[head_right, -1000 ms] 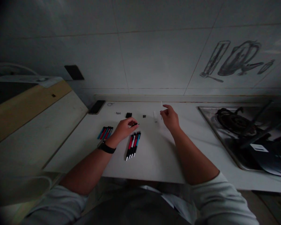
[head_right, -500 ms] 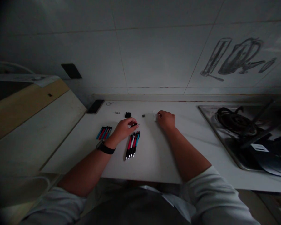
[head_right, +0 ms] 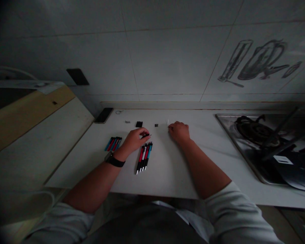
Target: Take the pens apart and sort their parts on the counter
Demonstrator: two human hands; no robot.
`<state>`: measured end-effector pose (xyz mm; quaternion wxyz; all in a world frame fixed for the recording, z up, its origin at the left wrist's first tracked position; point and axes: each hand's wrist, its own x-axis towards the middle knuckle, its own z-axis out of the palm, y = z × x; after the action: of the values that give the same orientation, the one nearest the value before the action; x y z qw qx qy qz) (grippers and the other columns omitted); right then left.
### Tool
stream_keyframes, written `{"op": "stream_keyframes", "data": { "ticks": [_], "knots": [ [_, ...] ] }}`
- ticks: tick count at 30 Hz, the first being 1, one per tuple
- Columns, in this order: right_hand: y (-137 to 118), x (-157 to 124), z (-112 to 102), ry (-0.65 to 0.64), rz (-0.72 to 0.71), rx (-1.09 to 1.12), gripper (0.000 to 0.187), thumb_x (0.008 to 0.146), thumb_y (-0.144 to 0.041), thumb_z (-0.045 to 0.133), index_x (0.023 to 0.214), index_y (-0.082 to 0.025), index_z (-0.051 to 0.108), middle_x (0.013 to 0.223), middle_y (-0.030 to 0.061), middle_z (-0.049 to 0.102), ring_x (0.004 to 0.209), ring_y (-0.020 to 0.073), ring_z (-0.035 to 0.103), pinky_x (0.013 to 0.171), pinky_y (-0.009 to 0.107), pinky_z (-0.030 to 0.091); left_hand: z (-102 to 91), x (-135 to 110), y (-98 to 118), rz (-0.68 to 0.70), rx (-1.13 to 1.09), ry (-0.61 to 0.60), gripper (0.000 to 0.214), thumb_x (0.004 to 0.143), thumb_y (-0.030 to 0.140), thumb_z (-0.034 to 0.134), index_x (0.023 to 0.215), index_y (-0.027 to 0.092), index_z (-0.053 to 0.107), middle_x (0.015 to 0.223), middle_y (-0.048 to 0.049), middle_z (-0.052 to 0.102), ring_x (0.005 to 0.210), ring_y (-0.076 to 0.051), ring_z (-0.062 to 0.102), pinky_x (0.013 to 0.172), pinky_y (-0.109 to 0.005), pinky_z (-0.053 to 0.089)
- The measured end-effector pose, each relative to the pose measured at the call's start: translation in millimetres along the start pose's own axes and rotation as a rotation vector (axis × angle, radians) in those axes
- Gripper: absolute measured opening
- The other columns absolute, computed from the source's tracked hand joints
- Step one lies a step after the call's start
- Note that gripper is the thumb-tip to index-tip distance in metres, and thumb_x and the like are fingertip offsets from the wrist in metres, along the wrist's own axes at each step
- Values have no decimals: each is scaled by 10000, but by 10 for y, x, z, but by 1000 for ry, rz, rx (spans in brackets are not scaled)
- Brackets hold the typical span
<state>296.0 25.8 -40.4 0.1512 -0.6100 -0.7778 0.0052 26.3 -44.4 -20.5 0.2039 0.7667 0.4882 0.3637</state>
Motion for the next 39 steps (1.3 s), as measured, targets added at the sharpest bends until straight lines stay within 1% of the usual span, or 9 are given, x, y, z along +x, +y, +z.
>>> {"op": "stream_keyframes", "data": {
  "ticks": [7, 13, 22, 27, 29, 31, 34, 37, 39],
  "knots": [
    [-17, 6, -24, -39, 24, -20, 350, 986, -370, 521, 1183, -270, 792, 1210, 106, 745, 1079, 271, 658, 929, 385, 436, 19, 2, -16, 19, 6, -8, 73, 885, 219, 735, 934, 218, 681, 902, -4, 740, 847, -166, 692, 796, -294, 529],
    [-25, 4, -40, -60, 36, -19, 359, 992, -384, 511, 1189, -270, 789, 1228, 95, 748, 1095, 270, 663, 929, 377, 447, 24, -1, -17, 20, 14, -8, 79, 880, 223, 742, 933, 222, 683, 908, -5, 747, 847, -171, 698, 799, -305, 535],
    [-16, 7, -18, -72, 23, -16, 348, 974, -351, 535, 1197, -262, 788, 1238, 91, 755, 1108, 274, 671, 958, 391, 451, 16, 4, 5, 19, 30, -26, 83, 873, 209, 750, 924, 215, 685, 898, -7, 748, 835, -172, 697, 781, -300, 529],
    [-18, 2, -12, -42, 31, -11, 328, 977, -338, 538, 1161, -253, 796, 1212, 101, 761, 1083, 279, 682, 945, 400, 461, 26, 2, -6, 33, 27, -28, 84, 878, 222, 751, 931, 216, 686, 905, -12, 748, 844, -175, 698, 784, -300, 533],
    [-19, -3, -21, -11, 32, 10, 311, 974, -327, 548, 1134, -240, 801, 1181, 107, 765, 1067, 284, 685, 940, 411, 467, 30, 0, -12, 39, 27, -29, 82, 879, 225, 750, 930, 216, 686, 902, -11, 747, 843, -174, 698, 783, -298, 532],
    [-41, -15, -37, 43, 8, 77, 289, 968, -305, 562, 1108, -224, 801, 1134, 109, 770, 1028, 273, 691, 930, 402, 478, 34, 1, -18, 41, 34, -21, 83, 879, 225, 750, 930, 216, 686, 900, -9, 746, 840, -174, 697, 780, -297, 530],
    [-155, -69, -56, 102, -123, 330, 240, 953, -299, 605, 1077, -212, 791, 1057, 90, 773, 938, 223, 698, 872, 344, 506, 38, 4, -20, 52, 31, 12, 91, 876, 213, 755, 935, 215, 686, 900, -7, 745, 844, -173, 696, 788, -297, 527],
    [-350, -163, -50, 90, -266, 606, 207, 936, -350, 662, 1052, -221, 775, 1014, 65, 774, 883, 194, 700, 801, 309, 518, 34, 7, -6, 80, 20, 55, 103, 870, 203, 765, 938, 214, 688, 891, -7, 741, 842, -173, 694, 796, -298, 527],
    [-475, -224, -39, 92, -296, 698, 192, 930, -368, 678, 1026, -226, 765, 984, 53, 772, 872, 189, 700, 780, 306, 514, 27, 8, 13, 102, 26, 74, 101, 869, 202, 768, 933, 215, 691, 895, -11, 742, 845, -177, 693, 798, -300, 529]
  ]
}}
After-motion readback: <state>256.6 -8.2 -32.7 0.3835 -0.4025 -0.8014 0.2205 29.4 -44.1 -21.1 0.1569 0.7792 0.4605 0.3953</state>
